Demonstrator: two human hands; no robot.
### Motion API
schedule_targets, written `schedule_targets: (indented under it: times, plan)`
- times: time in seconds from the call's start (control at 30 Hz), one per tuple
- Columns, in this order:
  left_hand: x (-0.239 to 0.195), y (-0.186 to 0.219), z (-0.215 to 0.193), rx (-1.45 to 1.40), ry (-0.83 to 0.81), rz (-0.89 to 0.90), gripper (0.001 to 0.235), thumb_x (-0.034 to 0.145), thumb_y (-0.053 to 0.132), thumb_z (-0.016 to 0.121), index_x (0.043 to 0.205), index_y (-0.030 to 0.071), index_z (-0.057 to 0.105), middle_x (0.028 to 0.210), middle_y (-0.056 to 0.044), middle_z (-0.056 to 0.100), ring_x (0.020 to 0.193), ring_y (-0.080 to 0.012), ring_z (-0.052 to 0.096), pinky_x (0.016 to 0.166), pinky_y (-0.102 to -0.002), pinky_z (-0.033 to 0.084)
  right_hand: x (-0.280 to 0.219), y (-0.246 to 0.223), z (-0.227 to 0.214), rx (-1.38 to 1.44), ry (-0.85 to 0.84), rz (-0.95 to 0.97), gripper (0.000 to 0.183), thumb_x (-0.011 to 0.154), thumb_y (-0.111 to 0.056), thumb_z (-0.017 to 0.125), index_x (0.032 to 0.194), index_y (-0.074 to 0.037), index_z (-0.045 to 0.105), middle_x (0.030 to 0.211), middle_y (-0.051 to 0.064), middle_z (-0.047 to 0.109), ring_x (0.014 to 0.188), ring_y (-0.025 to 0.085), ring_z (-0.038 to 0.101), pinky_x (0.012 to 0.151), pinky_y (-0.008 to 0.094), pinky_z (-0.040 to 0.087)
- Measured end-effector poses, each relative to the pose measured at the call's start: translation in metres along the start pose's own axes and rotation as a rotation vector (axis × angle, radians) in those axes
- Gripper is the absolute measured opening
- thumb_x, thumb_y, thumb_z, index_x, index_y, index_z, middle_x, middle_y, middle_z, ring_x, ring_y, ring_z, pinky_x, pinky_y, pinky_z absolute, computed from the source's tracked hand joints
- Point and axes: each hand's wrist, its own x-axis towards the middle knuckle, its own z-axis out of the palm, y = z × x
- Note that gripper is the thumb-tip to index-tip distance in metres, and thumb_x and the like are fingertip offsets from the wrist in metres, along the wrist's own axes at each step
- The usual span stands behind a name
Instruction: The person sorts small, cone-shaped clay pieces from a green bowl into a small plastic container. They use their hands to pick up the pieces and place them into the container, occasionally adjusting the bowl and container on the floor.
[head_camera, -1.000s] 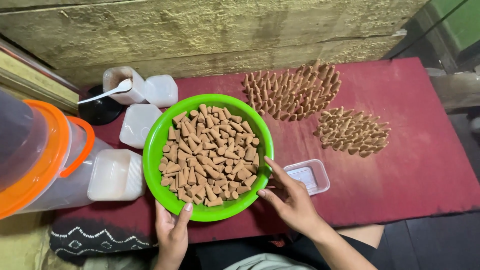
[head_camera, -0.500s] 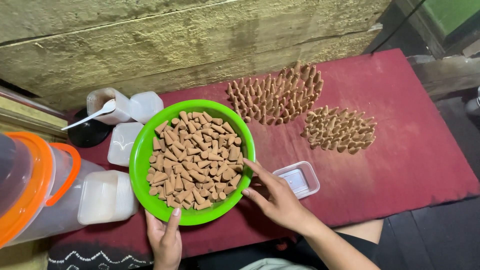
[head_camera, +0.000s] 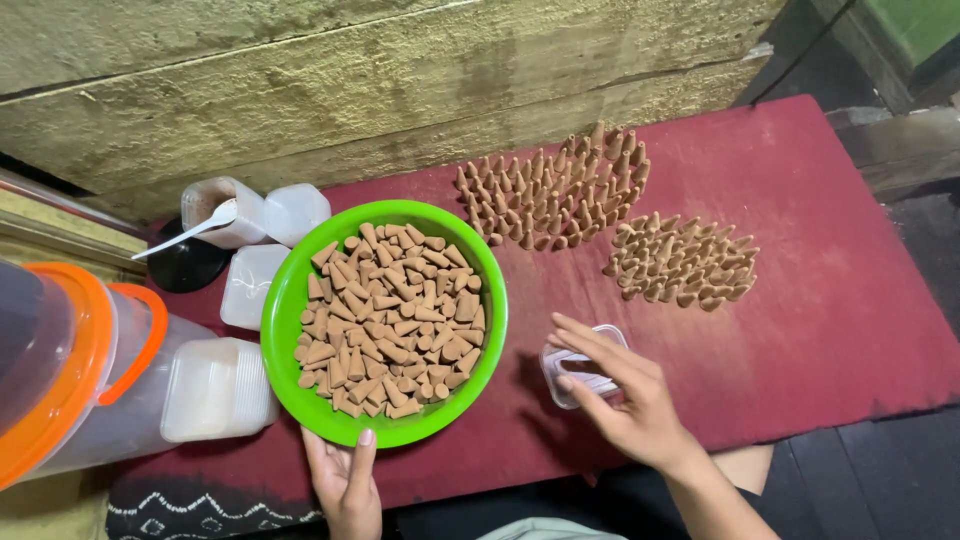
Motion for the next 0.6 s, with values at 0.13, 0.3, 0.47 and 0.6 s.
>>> schedule_targets:
  times: [0.13, 0.3, 0.47, 0.6]
  plan:
    - [-0.008, 0.003, 0.004, 0.039, 0.004, -0.008, 0.085, 0.086, 0.002, 0.055, 0.162, 0.001, 0.016, 0.164, -0.021, 0.032, 0.147, -0.0302, 0.038, 0.121, -0.037, 0.03, -0.016, 0.014, -0.025, -0.113, 0.133, -0.062, 0.038, 0.088, -0.004, 0.075, 0.124, 0.003, 0.065, 0.132, 0.024, 0.068, 0.123, 0.032, 0.071, 0.112, 0.038, 0.055]
    - [-0.02, 0.004, 0.013, 0.045, -0.029, -0.027, 0.086, 0.087, 0.008, 0.056, 0.162, 0.002, 0.013, 0.166, -0.02, 0.03, 0.147, -0.0307, 0.038, 0.12, -0.039, 0.031, -0.044, 0.046, -0.051, -0.283, -0.026, -0.034, 0.066, 0.071, -0.033, 0.09, 0.126, -0.006, 0.067, 0.151, 0.021, 0.056, 0.139, 0.032, 0.058, 0.119, 0.047, 0.045]
    - [-0.035, -0.007, 0.024, -0.051, -0.075, -0.077, 0.09, 0.087, 0.005, 0.058, 0.162, 0.006, 0.01, 0.166, -0.02, 0.029, 0.147, -0.0313, 0.039, 0.119, -0.04, 0.033, -0.058, 0.055, -0.045, -0.283, -0.056, -0.034, 0.052, 0.072, -0.027, 0.089, 0.118, -0.008, 0.071, 0.154, 0.024, 0.051, 0.134, 0.032, 0.062, 0.113, 0.042, 0.052]
    - [-0.047, -0.018, 0.028, -0.065, -0.087, -0.145, 0.088, 0.091, 0.003, 0.059, 0.163, 0.01, 0.008, 0.168, -0.016, 0.026, 0.151, -0.0288, 0.034, 0.122, -0.039, 0.027, -0.06, 0.056, -0.033, -0.297, -0.004, -0.037, 0.025, 0.082, -0.017, 0.08, 0.104, -0.006, 0.074, 0.15, 0.025, 0.055, 0.13, 0.03, 0.064, 0.113, 0.036, 0.05]
